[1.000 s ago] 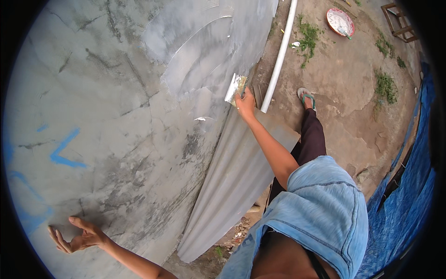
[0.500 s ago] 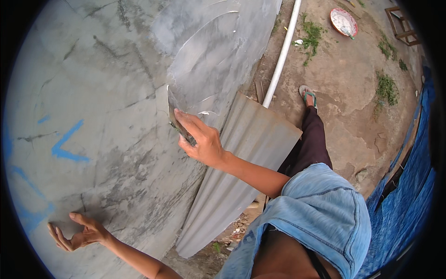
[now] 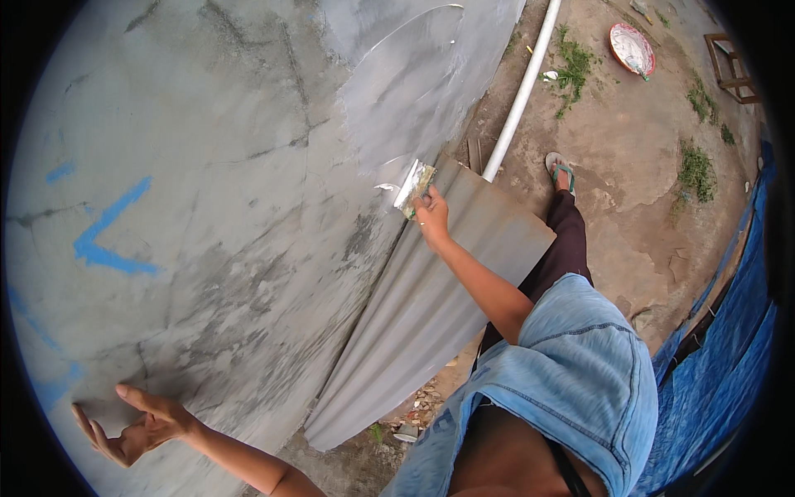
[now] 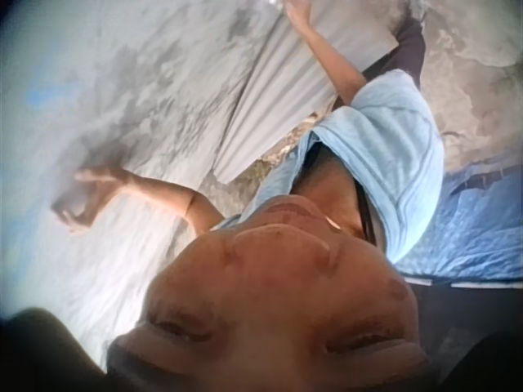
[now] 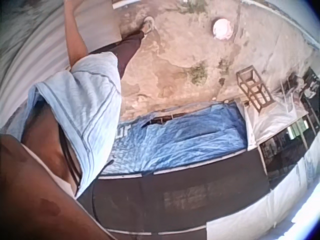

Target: The person applies white plaster to a concrete wall using a trowel and a smaller putty knife. They repeatedly scoop plaster from a red bucket and spread it over the wall surface, smoothing the application.

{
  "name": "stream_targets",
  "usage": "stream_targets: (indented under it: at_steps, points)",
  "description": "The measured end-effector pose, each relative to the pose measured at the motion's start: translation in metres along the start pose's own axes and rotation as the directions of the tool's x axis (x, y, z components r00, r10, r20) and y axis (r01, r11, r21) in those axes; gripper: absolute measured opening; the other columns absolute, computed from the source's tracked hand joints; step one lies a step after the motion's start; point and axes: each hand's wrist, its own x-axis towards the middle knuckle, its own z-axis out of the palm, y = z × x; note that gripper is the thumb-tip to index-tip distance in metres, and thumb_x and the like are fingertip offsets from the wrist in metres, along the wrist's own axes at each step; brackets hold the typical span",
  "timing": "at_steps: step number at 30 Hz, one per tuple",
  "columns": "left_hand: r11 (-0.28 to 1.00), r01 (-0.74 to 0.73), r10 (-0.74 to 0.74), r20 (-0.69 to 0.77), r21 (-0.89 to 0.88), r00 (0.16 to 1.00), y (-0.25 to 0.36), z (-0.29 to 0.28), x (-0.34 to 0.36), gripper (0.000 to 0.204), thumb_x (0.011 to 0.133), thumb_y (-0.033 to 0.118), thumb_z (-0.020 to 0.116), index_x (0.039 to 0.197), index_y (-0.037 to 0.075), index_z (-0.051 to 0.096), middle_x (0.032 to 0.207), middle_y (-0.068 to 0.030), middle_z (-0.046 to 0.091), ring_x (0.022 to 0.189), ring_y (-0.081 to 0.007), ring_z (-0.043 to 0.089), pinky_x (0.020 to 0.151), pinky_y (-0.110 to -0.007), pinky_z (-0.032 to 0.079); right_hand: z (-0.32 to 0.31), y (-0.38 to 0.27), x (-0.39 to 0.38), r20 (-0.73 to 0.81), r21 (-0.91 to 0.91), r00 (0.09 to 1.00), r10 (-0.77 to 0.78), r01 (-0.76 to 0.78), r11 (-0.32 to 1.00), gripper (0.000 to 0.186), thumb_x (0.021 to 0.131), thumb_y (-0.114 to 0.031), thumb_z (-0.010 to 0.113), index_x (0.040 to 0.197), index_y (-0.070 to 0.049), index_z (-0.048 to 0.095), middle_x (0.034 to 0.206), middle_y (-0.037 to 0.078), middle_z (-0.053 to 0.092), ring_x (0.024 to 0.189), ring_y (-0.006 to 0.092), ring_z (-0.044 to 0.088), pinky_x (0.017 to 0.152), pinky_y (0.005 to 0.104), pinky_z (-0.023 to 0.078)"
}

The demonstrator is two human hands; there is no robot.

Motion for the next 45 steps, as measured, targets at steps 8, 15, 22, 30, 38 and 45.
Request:
stream_targets:
  at_steps: [8, 15, 22, 30, 38, 45]
  points:
    - [0.992, 0.081, -0.083, -0.008, -0.093, 0.997, -0.002, -0.003, -0.007, 0.047, 0.088, 0.01, 0.069, 0.118, 0.007, 0.033, 0.126, -0.0209, 0.056, 0.113, -0.0324, 0.058, 0.099, -0.046, 0.045, 0.062, -0.119, -0.101, 0.178, 0.11, 0.929, -0.325, 0.31, 0.944, 0.031, 0.088, 0.001, 0.065, 0.117, 0.006, 0.056, 0.104, 0.01, 0.064, 0.077, 0.0095, 0.065, 0.062, 0.0222, 0.052]
    - [0.979, 0.089, -0.099, -0.047, -0.185, 0.994, 0.004, 0.002, -0.006, 0.045, 0.087, 0.009, 0.064, 0.121, 0.013, 0.035, 0.125, -0.011, 0.062, 0.121, -0.0257, 0.057, 0.116, -0.047, 0.017, 0.134, -0.169, -0.173, 0.185, -0.188, 0.681, -0.709, 0.732, 0.655, 0.049, 0.074, 0.002, 0.077, 0.118, 0.002, 0.057, 0.101, 0.011, 0.059, 0.077, 0.0188, 0.07, 0.063, 0.0277, 0.061]
    - [0.943, 0.153, -0.211, -0.176, -0.295, 0.961, -0.003, -0.001, -0.005, 0.044, 0.084, 0.013, 0.06, 0.122, 0.017, 0.037, 0.127, -0.0058, 0.06, 0.132, -0.0217, 0.043, 0.118, -0.044, 0.016, 0.121, -0.177, -0.221, 0.429, -0.127, 0.532, -0.73, 0.836, 0.534, 0.047, 0.078, 0.0, 0.073, 0.122, 0.002, 0.055, 0.102, 0.013, 0.061, 0.08, 0.0187, 0.07, 0.067, 0.0288, 0.061]
    - [0.935, 0.272, -0.316, -0.185, -0.226, 0.931, 0.004, -0.004, -0.014, 0.046, 0.082, 0.016, 0.061, 0.122, 0.02, 0.038, 0.131, -0.0012, 0.055, 0.134, -0.021, 0.035, 0.117, -0.044, 0.015, -0.012, -0.096, -0.118, 0.318, -0.424, 0.944, -0.084, 0.221, 0.878, 0.05, 0.09, 0.003, 0.054, 0.136, -0.002, 0.036, 0.103, 0.009, 0.066, 0.081, 0.0147, 0.066, 0.068, 0.025, 0.055]
    - [0.914, 0.354, -0.385, -0.147, -0.198, 0.911, 0.009, -0.003, -0.016, 0.05, 0.079, 0.016, 0.061, 0.124, 0.024, 0.04, 0.133, 0.002, 0.054, 0.139, -0.018, 0.031, 0.121, -0.041, 0.008, 0.069, -0.116, -0.111, 0.278, 0.041, 0.959, 0.053, -0.067, 0.997, 0.079, 0.094, -0.002, 0.053, 0.156, -0.006, 0.004, 0.114, 0.011, 0.061, 0.091, 0.0142, 0.059, 0.07, 0.0309, 0.051]
    - [0.898, 0.394, -0.425, -0.158, -0.196, 0.891, 0.016, -0.001, -0.012, 0.047, 0.08, 0.016, 0.06, 0.122, 0.022, 0.041, 0.132, 0.0014, 0.057, 0.138, -0.0185, 0.033, 0.121, -0.04, 0.008, 0.106, -0.199, -0.2, 0.403, 0.048, 0.875, -0.267, 0.271, 0.961, 0.06, 0.094, 0.002, 0.054, 0.146, 0.002, 0.025, 0.09, 0.008, 0.065, 0.065, 0.0051, 0.052, 0.056, 0.022, 0.042]
